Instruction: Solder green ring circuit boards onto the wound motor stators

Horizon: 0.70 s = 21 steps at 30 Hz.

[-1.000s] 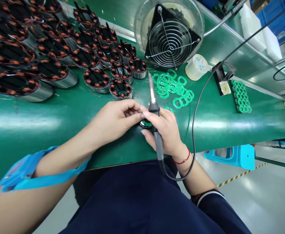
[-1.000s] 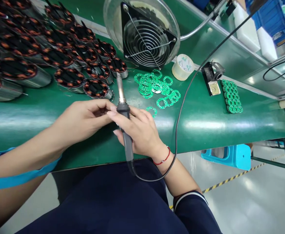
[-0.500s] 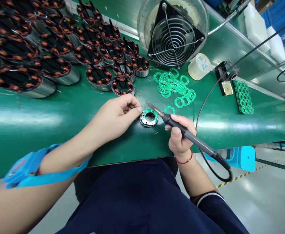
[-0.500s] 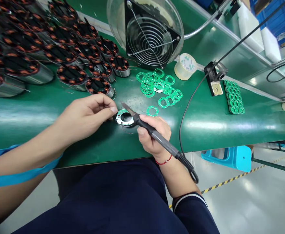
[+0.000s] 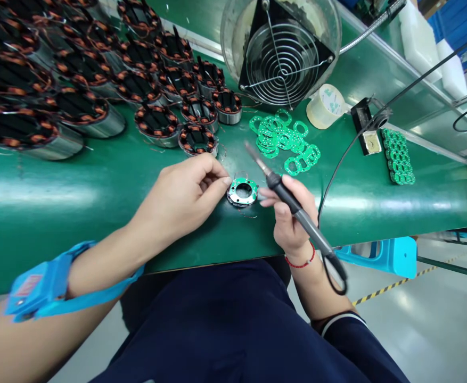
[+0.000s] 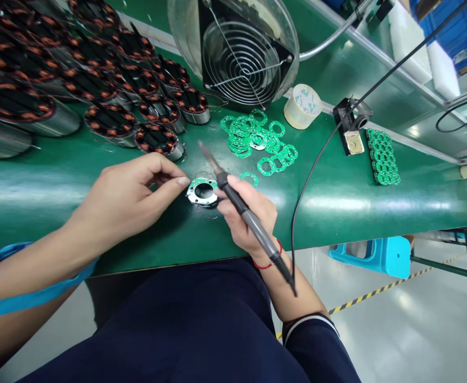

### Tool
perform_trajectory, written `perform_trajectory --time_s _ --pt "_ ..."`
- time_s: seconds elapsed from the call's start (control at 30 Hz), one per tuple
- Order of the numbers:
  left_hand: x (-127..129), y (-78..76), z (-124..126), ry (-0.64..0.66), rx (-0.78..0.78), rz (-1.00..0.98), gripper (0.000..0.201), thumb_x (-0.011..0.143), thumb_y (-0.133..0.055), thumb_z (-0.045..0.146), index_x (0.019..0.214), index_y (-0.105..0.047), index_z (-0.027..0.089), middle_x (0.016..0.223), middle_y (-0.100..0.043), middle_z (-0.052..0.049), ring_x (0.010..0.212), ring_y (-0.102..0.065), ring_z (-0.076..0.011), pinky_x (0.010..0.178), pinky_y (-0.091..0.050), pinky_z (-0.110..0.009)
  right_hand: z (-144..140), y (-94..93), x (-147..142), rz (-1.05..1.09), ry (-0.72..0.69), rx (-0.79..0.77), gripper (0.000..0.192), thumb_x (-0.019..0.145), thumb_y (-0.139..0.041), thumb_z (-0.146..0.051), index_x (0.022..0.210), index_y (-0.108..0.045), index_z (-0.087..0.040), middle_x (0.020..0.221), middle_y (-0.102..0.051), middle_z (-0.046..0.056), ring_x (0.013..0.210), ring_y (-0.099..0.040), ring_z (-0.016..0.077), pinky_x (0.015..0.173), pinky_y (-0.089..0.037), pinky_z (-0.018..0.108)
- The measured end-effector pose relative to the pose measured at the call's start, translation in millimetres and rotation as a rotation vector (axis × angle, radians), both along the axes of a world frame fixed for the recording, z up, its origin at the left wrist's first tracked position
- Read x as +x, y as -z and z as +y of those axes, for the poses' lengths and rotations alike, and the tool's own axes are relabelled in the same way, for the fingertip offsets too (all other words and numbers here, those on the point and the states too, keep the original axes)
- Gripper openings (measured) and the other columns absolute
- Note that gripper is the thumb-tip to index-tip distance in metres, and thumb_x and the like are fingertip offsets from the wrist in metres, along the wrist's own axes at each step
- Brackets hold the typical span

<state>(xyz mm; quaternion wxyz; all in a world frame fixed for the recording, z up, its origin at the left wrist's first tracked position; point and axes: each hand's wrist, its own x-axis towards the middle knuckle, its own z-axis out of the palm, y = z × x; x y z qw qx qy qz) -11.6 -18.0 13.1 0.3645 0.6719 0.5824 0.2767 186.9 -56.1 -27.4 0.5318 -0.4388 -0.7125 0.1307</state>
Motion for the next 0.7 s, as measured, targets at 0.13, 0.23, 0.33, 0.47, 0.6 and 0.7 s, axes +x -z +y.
perform_trajectory --time_s 0.13,0.23,0.33,0.47,0.6,0.7 --pt "1 -1.8 -1 0.021 0.054 0.044 0.017 0.084 -0.051 0.039 0.077 -0.053 0.025 0.074 -0.059 -0.001 0.069 -0.051 -0.0196 0.071 -0.041 -0.033 7 -12.4 -2 -0.239 -0.166 -0.144 0.046 0.107 -0.045 -0.027 0.153 -0.041 -0.027 0.126 -0.077 0.007 0.121 -0.074 0.0215 0.106 -0.059 0.043" --pt "0 -0.9 0 0.032 0.052 0.048 0.016 0.084 -0.051 0.039 0.076 -0.051 0.025 0.072 -0.057 -0.001 0.069 -0.051 -0.0196 0.070 -0.040 -0.033 12 -16.1 -2 -0.434 -0.293 -0.212 0.056 0.098 -0.045 -0.019 0.153 -0.041 -0.024 0.145 -0.068 0.009 0.135 -0.064 0.0239 0.113 -0.055 0.046" --pt "-1 2.5 2 0.039 -0.049 -0.002 0.020 0.084 -0.053 0.045 0.083 -0.053 0.025 0.074 -0.059 -0.001 0.068 -0.053 -0.0193 0.066 -0.041 -0.032 15 -12.1 -2 -0.451 -0.271 -0.237 0.062 0.094 -0.044 -0.015 0.155 -0.037 -0.024 0.144 -0.068 0.009 0.132 -0.064 0.0237 0.113 -0.054 0.046" --pt "-2 8.3 3 0.175 -0.207 -0.002 0.037 0.081 -0.057 0.059 0.089 -0.058 0.023 0.076 -0.063 -0.002 0.069 -0.058 -0.0214 0.064 -0.042 -0.032 16 -5.8 3 -0.408 -0.125 -0.212 0.061 0.102 -0.056 -0.033 0.157 -0.034 -0.023 0.137 -0.070 0.013 0.124 -0.066 0.0284 0.109 -0.055 0.049" --pt "-6 11.3 4 0.287 -0.067 0.113 0.030 0.086 -0.047 0.048 0.084 -0.060 0.022 0.080 -0.064 -0.005 0.073 -0.058 -0.0216 0.068 -0.042 -0.033 15 -5.1 8 -0.350 -0.105 -0.198 0.060 0.104 -0.058 -0.044 0.156 -0.036 -0.024 0.137 -0.069 0.013 0.127 -0.065 0.0287 0.110 -0.055 0.048" --pt "-10 9.4 6 0.233 0.070 0.099 0.028 0.089 -0.042 0.038 0.084 -0.063 0.021 0.083 -0.064 -0.005 0.077 -0.059 -0.0214 0.075 -0.045 -0.034 14 -4.4 8 -0.337 -0.114 -0.194 0.055 0.106 -0.055 -0.044 0.155 -0.038 -0.024 0.133 -0.071 0.012 0.123 -0.068 0.0277 0.106 -0.057 0.046"
